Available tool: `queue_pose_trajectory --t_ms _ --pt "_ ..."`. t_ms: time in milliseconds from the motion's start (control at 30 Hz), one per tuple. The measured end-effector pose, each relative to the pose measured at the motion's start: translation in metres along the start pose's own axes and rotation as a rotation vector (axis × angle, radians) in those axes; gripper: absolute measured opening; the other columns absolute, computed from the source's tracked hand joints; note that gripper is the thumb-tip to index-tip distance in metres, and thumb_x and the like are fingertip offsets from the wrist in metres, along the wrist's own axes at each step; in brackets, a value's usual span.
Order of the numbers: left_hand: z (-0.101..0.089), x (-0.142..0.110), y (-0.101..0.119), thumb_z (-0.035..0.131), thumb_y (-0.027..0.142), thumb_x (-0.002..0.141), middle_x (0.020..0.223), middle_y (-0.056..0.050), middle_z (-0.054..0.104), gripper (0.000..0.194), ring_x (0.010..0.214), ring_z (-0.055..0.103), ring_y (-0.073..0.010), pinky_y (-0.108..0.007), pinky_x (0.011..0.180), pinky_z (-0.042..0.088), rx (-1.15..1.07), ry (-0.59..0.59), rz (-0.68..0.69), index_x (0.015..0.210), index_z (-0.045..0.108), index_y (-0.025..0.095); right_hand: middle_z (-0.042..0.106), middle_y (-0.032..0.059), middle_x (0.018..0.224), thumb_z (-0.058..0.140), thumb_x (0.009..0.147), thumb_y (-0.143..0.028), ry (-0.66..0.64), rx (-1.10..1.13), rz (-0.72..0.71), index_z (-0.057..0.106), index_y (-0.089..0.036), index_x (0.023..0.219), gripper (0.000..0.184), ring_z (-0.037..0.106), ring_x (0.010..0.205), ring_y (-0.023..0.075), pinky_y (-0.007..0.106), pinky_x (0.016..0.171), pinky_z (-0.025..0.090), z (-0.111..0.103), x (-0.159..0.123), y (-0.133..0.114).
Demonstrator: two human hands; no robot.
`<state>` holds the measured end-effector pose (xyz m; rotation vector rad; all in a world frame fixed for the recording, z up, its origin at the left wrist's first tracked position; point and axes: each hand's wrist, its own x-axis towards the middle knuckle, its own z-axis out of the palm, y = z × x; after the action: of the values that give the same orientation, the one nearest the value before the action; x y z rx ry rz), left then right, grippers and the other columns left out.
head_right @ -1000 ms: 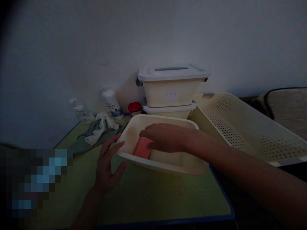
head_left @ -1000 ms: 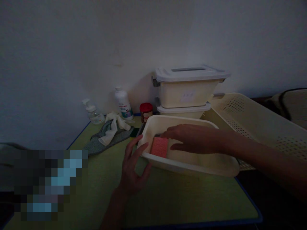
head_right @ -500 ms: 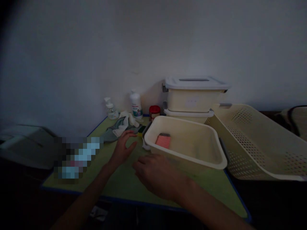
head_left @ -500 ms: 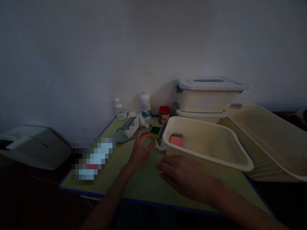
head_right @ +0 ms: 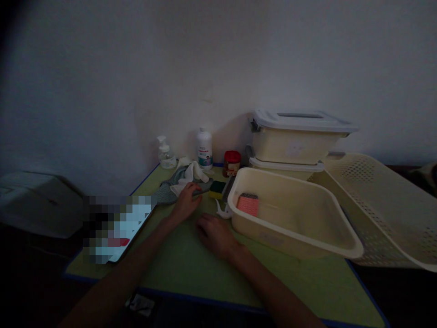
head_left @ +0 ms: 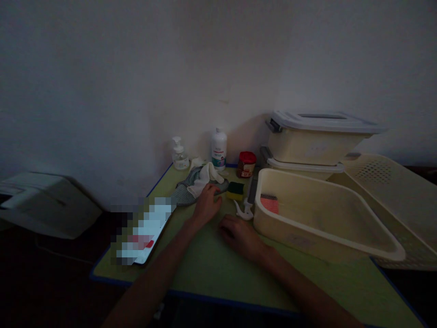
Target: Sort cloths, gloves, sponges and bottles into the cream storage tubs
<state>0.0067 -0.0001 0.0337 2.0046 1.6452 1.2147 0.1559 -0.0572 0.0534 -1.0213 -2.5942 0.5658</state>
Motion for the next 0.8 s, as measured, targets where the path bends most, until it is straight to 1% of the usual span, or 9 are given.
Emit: queue_pose_trajectory --t_ms 67,133,233,300,467,633,733,800 --pt "0.006 0.002 0.003 0.052 0.005 0.070 0.093 -0.008 0.054 0.019 0.096 0.056 -0.0230 -0.041 0.090 0.045 -0.015 -0.023 -0.003 0.086 0.056 0.015 0.059 0.0058 0.083 0.047 0.083 -0.007 0.015 0.012 0.014 0.059 -0.014 0.078 0.014 0.056 0.077 0.0149 0.026 0.070 0.044 0.006 0.003 0.006" --pt "0.012 0.004 0.006 0.051 0.004 0.068 0.097 -0.008 0.054 0.026 0.097 0.055 -0.0221 -0.040 0.091 0.045 -0.040 -0.039 0.009 0.092 0.054 0.016 0.058 0.0059 0.085 0.048 0.083 -0.007 0.025 0.024 0.016 0.058 -0.014 0.078 0.014 0.056 0.079 0.0149 0.026 0.072 0.045 0.011 0.003 0.011" --pt "0.020 0.006 0.009 0.048 0.001 0.067 0.108 -0.009 0.051 0.041 0.101 0.053 -0.0202 -0.037 0.093 0.044 -0.090 -0.036 0.024 0.105 0.048 0.016 0.058 0.0060 0.088 0.047 0.083 -0.006 0.053 0.060 -0.022 0.058 -0.015 0.080 0.014 0.056 0.083 0.0151 0.027 0.075 0.046 0.014 0.003 0.015" --pt "0.024 0.006 0.008 0.044 -0.001 0.065 0.112 -0.010 0.049 0.046 0.103 0.052 -0.0194 -0.036 0.094 0.044 -0.123 -0.027 0.029 0.109 0.044 0.015 0.057 0.0059 0.089 0.046 0.084 -0.007 0.071 0.074 -0.050 0.058 -0.016 0.081 0.015 0.056 0.083 0.0153 0.027 0.075 0.046 0.015 0.002 0.016" --pt "0.031 0.001 -0.002 0.043 -0.002 0.063 0.109 -0.009 0.049 0.048 0.101 0.051 -0.0202 -0.037 0.091 0.045 -0.180 -0.060 0.050 0.107 0.044 0.016 0.057 0.0065 0.094 0.044 0.086 -0.009 0.054 0.048 -0.075 0.058 -0.016 0.087 0.016 0.055 0.087 0.0155 0.028 0.077 0.047 0.014 -0.001 0.014" --pt "0.036 0.001 -0.010 0.044 -0.001 0.064 0.107 -0.008 0.049 0.048 0.094 0.052 -0.0192 -0.037 0.088 0.046 -0.216 -0.080 0.044 0.109 0.045 0.017 0.057 0.0052 0.089 0.047 0.086 -0.009 0.014 -0.014 -0.064 0.057 -0.016 0.085 0.012 0.055 0.082 0.0145 0.025 0.070 0.045 0.013 -0.005 0.013" --pt "0.038 0.002 -0.013 0.043 -0.001 0.064 0.110 -0.008 0.047 0.054 0.089 0.054 -0.0167 -0.035 0.083 0.049 -0.231 -0.098 0.043 0.115 0.045 0.018 0.057 0.0047 0.087 0.048 0.086 -0.011 -0.015 -0.068 -0.041 0.056 -0.015 0.083 0.010 0.055 0.079 0.0145 0.025 0.068 0.044 0.012 -0.007 0.013" --pt "0.038 0.002 -0.014 0.043 -0.002 0.063 0.115 -0.009 0.044 0.060 0.090 0.054 -0.0161 -0.035 0.085 0.049 -0.241 -0.125 0.053 0.120 0.044 0.019 0.057 0.0046 0.087 0.049 0.087 -0.011 -0.025 -0.100 -0.041 0.057 -0.015 0.082 0.010 0.055 0.079 0.0144 0.025 0.068 0.043 0.011 -0.009 0.013"
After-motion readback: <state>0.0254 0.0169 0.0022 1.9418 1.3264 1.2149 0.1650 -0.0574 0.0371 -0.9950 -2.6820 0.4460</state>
